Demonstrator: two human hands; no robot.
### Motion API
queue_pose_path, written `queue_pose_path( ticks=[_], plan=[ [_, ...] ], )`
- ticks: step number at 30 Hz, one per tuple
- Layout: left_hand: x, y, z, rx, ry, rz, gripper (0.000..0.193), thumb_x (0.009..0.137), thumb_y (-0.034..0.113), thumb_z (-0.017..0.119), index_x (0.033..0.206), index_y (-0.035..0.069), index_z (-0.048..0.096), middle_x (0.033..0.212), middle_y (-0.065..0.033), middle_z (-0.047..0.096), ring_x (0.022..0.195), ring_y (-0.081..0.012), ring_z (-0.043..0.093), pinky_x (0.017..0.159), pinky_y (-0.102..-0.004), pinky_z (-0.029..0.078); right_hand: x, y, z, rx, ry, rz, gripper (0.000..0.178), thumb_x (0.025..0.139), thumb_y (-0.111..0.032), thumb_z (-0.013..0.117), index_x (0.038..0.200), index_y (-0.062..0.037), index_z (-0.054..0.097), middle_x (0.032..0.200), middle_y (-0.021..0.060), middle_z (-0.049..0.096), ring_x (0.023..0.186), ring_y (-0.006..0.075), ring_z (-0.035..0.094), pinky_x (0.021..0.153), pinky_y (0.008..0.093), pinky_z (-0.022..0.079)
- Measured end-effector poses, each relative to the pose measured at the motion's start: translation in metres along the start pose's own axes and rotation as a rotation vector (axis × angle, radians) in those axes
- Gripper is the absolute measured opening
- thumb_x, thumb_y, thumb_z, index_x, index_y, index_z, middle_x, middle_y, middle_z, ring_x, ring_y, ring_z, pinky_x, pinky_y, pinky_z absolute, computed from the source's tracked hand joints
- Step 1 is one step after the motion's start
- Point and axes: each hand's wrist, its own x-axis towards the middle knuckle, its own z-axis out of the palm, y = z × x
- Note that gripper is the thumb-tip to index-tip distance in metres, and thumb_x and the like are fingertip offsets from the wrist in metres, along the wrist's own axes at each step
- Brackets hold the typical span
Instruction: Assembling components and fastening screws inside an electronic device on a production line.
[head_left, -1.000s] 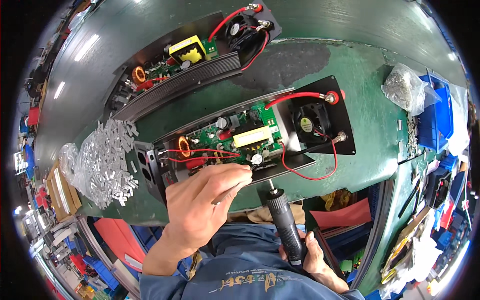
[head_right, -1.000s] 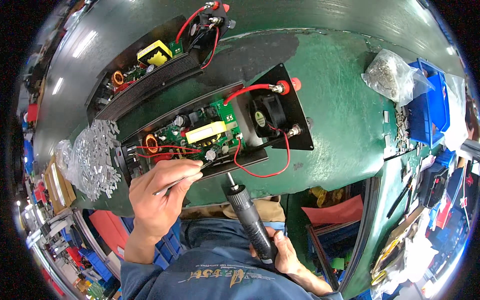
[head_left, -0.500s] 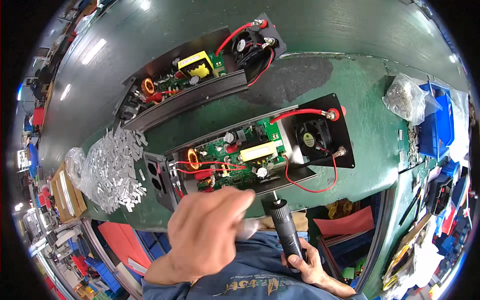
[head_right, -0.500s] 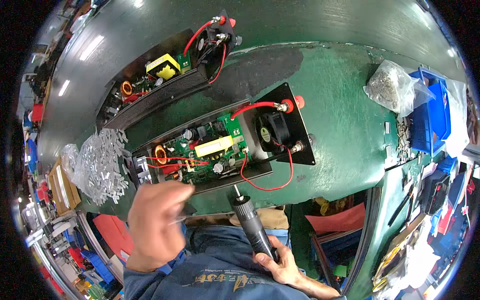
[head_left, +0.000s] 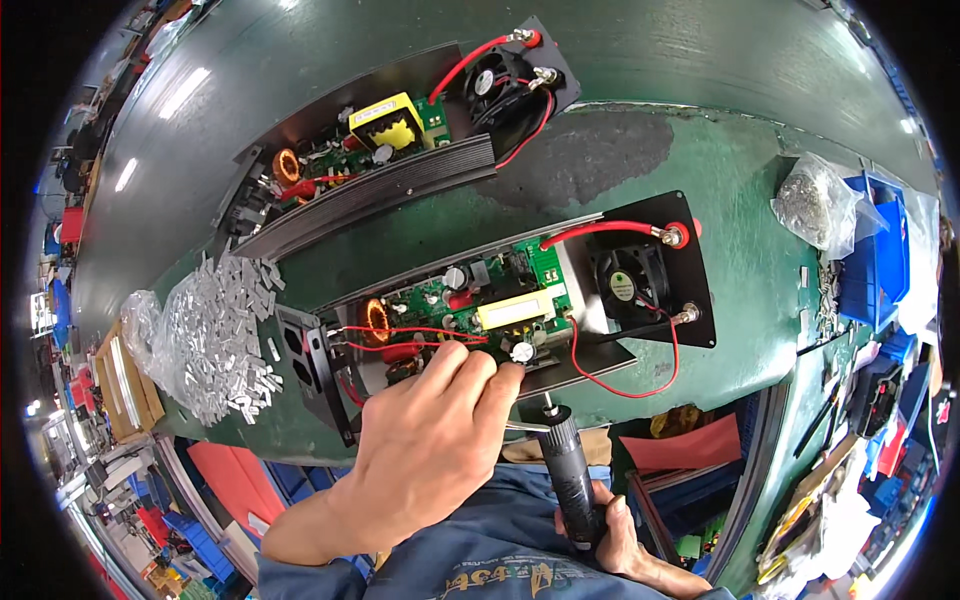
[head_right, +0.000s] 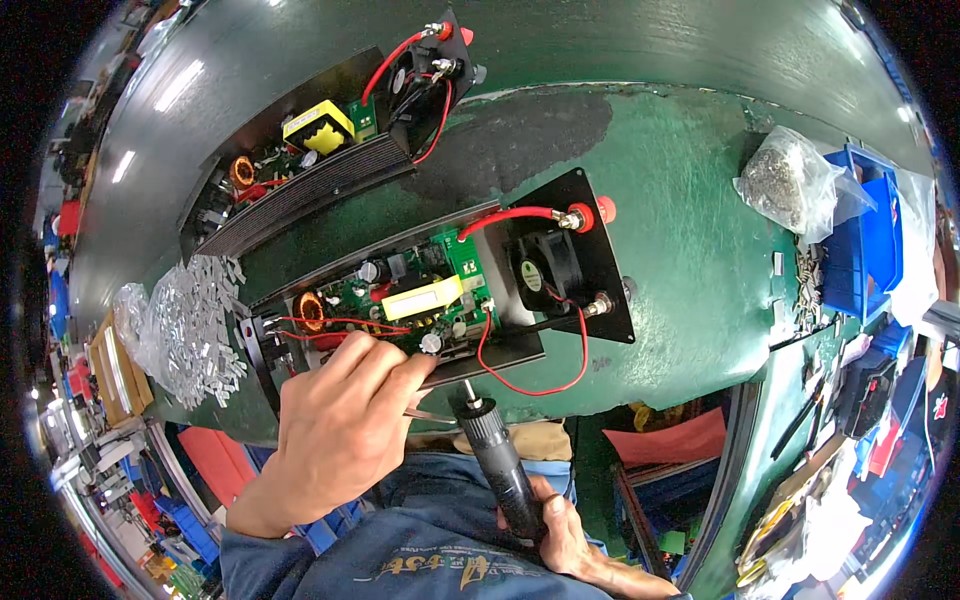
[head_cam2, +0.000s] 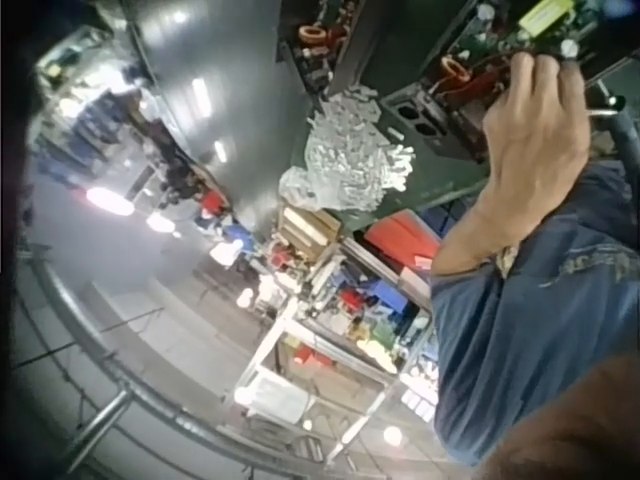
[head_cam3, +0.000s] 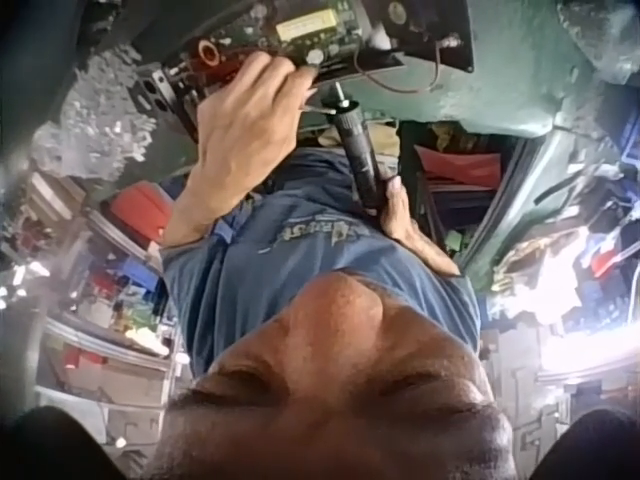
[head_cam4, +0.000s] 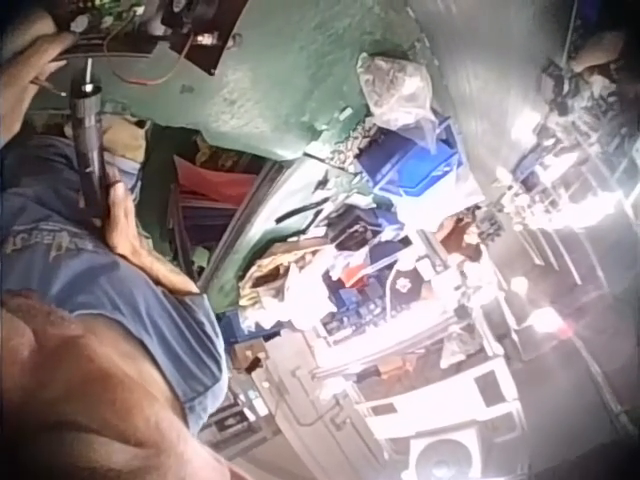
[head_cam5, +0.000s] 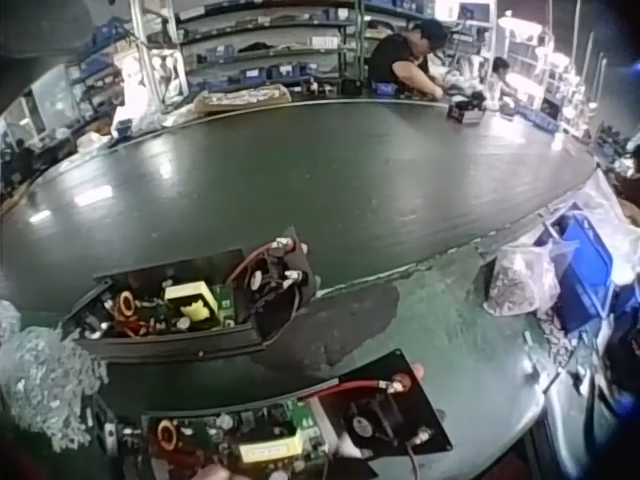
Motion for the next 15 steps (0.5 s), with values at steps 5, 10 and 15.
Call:
queue_pose_path(
  ticks=[5, 10, 15],
  plan=[
    [0.004, -0.001, -0.007, 0.018, -0.089, 0.029, 0.031, 0.076, 0.008, 0.075, 0.106, 0.005, 0.069, 0.088, -0.0016, 0.059, 0.082, -0.018, 0.06, 0.054, -0.0307, 0.048, 0.004, -0.003, 0.0, -0.101, 0.026, 0.054, 0.092, 0.097, -0.078, 0.031, 0.13, 0.0049, 0.053, 0.081, 0.0089, 0.065, 0.066, 0.0129, 0.057, 0.062, 0.0269, 0.044],
    [0.004, -0.002, -0.008, 0.031, -0.097, 0.057, 0.025, 0.081, 0.011, 0.075, 0.105, 0.006, 0.07, 0.087, -0.0004, 0.06, 0.082, -0.0168, 0.061, 0.053, -0.0306, 0.048, 0.016, -0.002, -0.003, 0.333, -0.272, 0.249, 0.1, 0.094, -0.083, 0.025, 0.149, -0.0013, 0.044, 0.066, 0.0104, 0.057, 0.055, 0.0181, 0.049, 0.057, 0.03, 0.039],
    [-0.004, -0.002, -0.006, 0.067, 0.049, 0.105, 0.017, 0.083, 0.015, 0.076, 0.097, 0.009, 0.067, 0.075, -0.0001, 0.059, 0.068, -0.0174, 0.059, 0.052, -0.0328, 0.047, 0.014, 0.007, -0.018, 0.091, -0.196, 0.065, 0.093, 0.1, -0.076, 0.022, 0.136, 0.004, 0.052, 0.071, 0.0085, 0.062, 0.06, 0.0151, 0.055, 0.059, 0.0283, 0.043]
  ],
)
